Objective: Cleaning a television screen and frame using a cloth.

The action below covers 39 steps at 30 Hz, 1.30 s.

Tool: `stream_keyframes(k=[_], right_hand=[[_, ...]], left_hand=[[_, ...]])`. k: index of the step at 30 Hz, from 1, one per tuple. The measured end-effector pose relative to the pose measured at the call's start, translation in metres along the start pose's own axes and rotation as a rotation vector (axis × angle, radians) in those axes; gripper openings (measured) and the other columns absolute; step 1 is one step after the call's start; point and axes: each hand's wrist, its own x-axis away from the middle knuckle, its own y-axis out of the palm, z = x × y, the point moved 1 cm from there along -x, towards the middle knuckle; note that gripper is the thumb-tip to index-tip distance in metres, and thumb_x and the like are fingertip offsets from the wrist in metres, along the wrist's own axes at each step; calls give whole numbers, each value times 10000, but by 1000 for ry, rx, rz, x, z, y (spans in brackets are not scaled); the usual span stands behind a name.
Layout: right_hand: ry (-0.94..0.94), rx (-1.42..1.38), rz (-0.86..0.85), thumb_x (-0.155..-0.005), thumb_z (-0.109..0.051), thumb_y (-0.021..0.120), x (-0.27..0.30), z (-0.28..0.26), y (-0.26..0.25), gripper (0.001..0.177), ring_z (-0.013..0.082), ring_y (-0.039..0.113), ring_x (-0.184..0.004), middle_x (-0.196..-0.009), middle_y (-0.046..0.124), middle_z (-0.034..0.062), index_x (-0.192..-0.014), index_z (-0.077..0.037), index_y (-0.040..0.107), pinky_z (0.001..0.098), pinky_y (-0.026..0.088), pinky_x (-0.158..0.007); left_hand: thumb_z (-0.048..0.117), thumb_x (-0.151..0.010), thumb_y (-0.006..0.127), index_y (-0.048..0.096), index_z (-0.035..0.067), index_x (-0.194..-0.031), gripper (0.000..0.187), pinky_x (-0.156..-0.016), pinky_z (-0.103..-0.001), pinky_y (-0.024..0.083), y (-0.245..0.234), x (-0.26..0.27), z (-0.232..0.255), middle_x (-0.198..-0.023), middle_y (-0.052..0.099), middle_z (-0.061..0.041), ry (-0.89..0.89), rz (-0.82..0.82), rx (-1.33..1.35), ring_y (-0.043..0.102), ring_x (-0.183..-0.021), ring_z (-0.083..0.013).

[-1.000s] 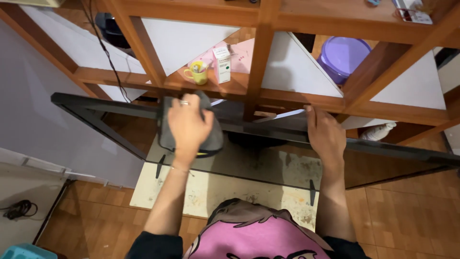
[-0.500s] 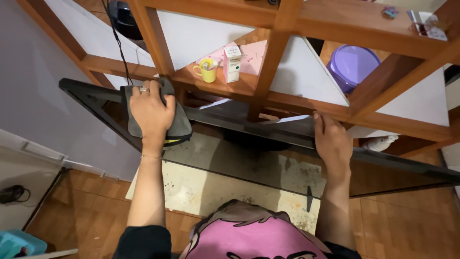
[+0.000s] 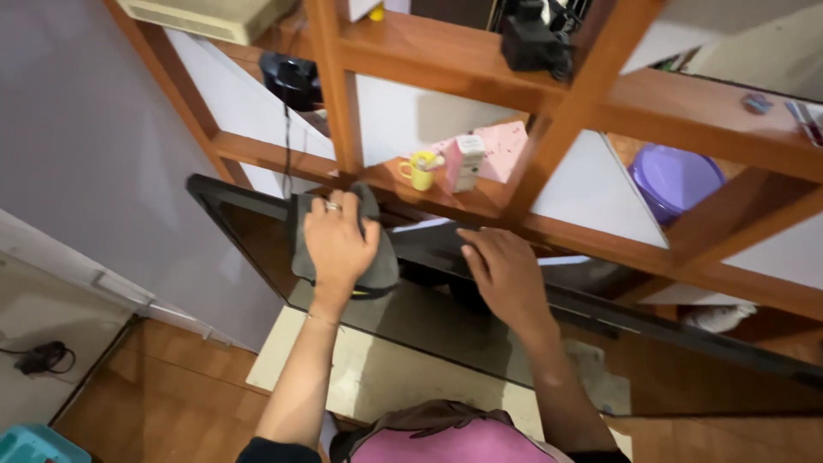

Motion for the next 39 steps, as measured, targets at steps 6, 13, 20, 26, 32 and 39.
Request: stream_keyframes(k=[6,13,20,26,32,39], right_hand=[[-42,-17,-59,-1010,-238,615,-41,-42,43,282,356,624,-1095,-1078,687,144,-1225,-69,683,480,483,-968],[-51,-9,-49,-1003,-257,627,-72,-74,97,289,352,617,-1118,-1136,684,144,-1236,-94,677,446,468,-974],[-6,-12,-97,-1024,-267,583,-109,-112,128,302,344,603,-1150,-1155,690,128,-1252,-88,664,457,447,-994],[95,-23,-133,-1033,-271,562,-125,-121,143,301,344,636,-1083,-1094,699,130,-1237,-80,674,454,479,-943],[173,-19,-126,-1049,-258,533,-129,-128,142,286,338,651,-1088,-1126,717,116,-1219,-102,700,448,483,-940],[269,71,-191,-1060,-295,502,-129,-126,145,327,330,634,-1134,-1171,708,110,-1258,-109,685,444,476,-974]], left_hand=[[227,-767,662,606,58,-974,273,-702,-497,446,-10,-17,-78,-989,643,-127,-7,3,-43,562,-873,-361],[212,-791,659,632,63,-994,253,-718,-494,451,-16,-33,-170,-985,655,-111,-18,20,-49,569,-880,-364],[208,-807,646,634,61,-973,222,-748,-502,459,-21,-45,-231,-1002,666,-110,-59,19,-12,577,-909,-372],[167,-905,553,588,12,-1058,221,-912,-533,460,-5,-28,-260,-1082,626,-178,-283,129,286,563,-1044,-425],[240,-1027,432,524,-42,-1178,333,-1049,-504,410,25,13,-266,-1191,556,-251,-404,361,546,536,-1146,-425],[251,-1120,338,375,-128,-1451,505,-1078,-545,355,141,171,-308,-1385,481,-377,-560,280,537,480,-1253,-513]])
